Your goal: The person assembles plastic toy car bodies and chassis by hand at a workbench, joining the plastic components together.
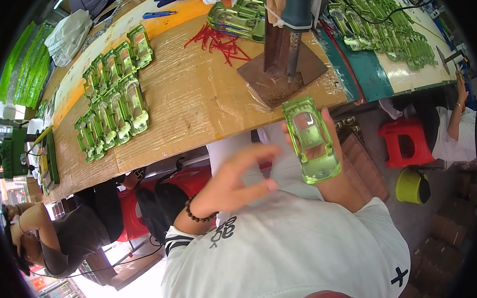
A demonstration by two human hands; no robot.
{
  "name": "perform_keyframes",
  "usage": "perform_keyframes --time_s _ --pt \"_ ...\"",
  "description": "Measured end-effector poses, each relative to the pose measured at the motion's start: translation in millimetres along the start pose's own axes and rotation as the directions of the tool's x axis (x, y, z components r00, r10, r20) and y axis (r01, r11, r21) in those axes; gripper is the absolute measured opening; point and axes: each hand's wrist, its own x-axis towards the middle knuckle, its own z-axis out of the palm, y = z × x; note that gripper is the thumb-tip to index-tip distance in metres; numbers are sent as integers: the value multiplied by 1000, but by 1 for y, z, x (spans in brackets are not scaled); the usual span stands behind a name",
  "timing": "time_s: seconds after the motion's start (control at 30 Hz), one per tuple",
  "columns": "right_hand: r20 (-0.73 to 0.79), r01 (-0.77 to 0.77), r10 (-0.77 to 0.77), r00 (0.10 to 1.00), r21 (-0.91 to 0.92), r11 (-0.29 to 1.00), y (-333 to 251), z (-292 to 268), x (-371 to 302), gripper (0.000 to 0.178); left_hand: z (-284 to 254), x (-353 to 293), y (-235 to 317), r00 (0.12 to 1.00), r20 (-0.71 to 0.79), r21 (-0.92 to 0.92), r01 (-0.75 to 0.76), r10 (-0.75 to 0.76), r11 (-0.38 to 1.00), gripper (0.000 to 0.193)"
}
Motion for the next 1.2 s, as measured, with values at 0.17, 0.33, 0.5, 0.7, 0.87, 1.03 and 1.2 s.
perform_keyframes --time_s 0.17,0.33,0.5,0.7,0.87,1.03,1.2 --pt "-27 -216 234 972 300 929 -15 23 32 49 -31 17 -28 854 -505 6 -138 122 990 33" --pt "155 -394 364 918 454 799 -35 16 49 58 -44 30 -45 787 -611 -54 -149 85 987 28" --pt "269 -504 427 864 424 753 -40 11 49 63 -45 26 -47 810 -580 -45 -136 85 990 30" --pt "281 -505 422 862 413 758 -41 15 53 66 -47 27 -49 794 -599 -53 -166 102 985 32" --pt "395 -528 374 839 429 732 -39 17 56 69 -46 27 -48 794 -596 -28 -167 117 986 32" --pt "388 -511 358 849 430 744 -43 15 55 69 -45 27 -50 795 -595 -30 -169 118 985 32" --pt "332 -466 350 876 394 792 -43 14 55 67 -45 26 -48 799 -589 -7 -155 122 988 30"
